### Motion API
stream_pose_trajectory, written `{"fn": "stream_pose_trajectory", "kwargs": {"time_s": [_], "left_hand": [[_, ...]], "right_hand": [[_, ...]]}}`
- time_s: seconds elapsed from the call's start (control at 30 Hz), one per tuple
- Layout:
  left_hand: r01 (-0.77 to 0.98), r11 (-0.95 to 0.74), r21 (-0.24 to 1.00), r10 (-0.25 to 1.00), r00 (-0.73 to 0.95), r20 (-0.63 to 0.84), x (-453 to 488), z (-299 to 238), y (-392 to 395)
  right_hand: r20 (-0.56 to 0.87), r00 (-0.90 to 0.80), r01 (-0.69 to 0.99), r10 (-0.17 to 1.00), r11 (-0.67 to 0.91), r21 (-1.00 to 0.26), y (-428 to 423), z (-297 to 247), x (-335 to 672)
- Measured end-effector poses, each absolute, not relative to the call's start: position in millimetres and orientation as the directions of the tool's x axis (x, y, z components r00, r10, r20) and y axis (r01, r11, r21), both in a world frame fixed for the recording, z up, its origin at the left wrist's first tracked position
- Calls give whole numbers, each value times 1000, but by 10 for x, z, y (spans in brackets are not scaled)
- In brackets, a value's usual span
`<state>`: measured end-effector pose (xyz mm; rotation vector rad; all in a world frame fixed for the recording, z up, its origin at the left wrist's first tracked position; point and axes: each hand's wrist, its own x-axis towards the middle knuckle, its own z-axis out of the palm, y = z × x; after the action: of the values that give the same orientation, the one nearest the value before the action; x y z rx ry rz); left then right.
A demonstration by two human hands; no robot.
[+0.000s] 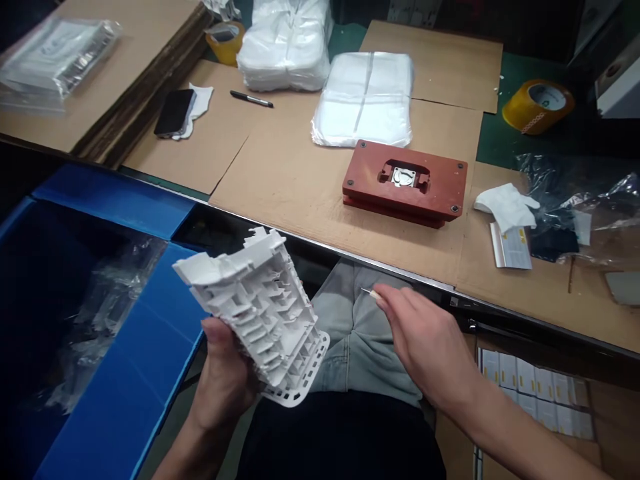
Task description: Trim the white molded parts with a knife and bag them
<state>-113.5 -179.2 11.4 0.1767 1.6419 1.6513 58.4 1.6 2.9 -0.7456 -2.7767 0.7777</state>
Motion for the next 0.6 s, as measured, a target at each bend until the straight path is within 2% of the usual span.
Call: {"fn": "stream_pose_trajectory", "kwargs": {"time_s": [0.07, 0.1, 0.13, 0.2, 0.3, 0.37, 0.47, 0.6], "left_hand": [[-624, 61, 779, 590, -607, -533, -1178, 108, -1724], [-706, 50, 707, 599, -545, -587, -1207, 114, -1689], [-769, 56, 637, 608, -480, -632, -1237, 123, -1659], [-840, 85, 536, 629, -372, -683, -1290, 135, -1620], [-894, 101, 437, 677, -259, -689, -1330, 128, -1606], [-922, 103, 374, 706, -197, -680, -1331, 107, -1605], [-946, 133, 294, 733, -106, -672, -1303, 69, -1591], [-975, 130, 183, 759, -21, -651, -1232, 38, -1542]], "right_hand": [[-173, -818, 501, 549, 530, -684, 47, -62, 578], [-253, -802, 527, 541, 443, -725, 58, -90, 576], [-301, -793, 542, 529, 387, -746, 69, -103, 574], [-304, -798, 528, 521, 360, -769, 91, -93, 571], [-204, -833, 459, 515, 435, -775, 123, -9, 557], [-86, -889, 344, 451, 529, -776, 140, 71, 531], [96, -969, 87, 230, 673, -735, 157, 191, 449], [233, -968, -220, -96, 773, -595, 159, 321, 248]]}}
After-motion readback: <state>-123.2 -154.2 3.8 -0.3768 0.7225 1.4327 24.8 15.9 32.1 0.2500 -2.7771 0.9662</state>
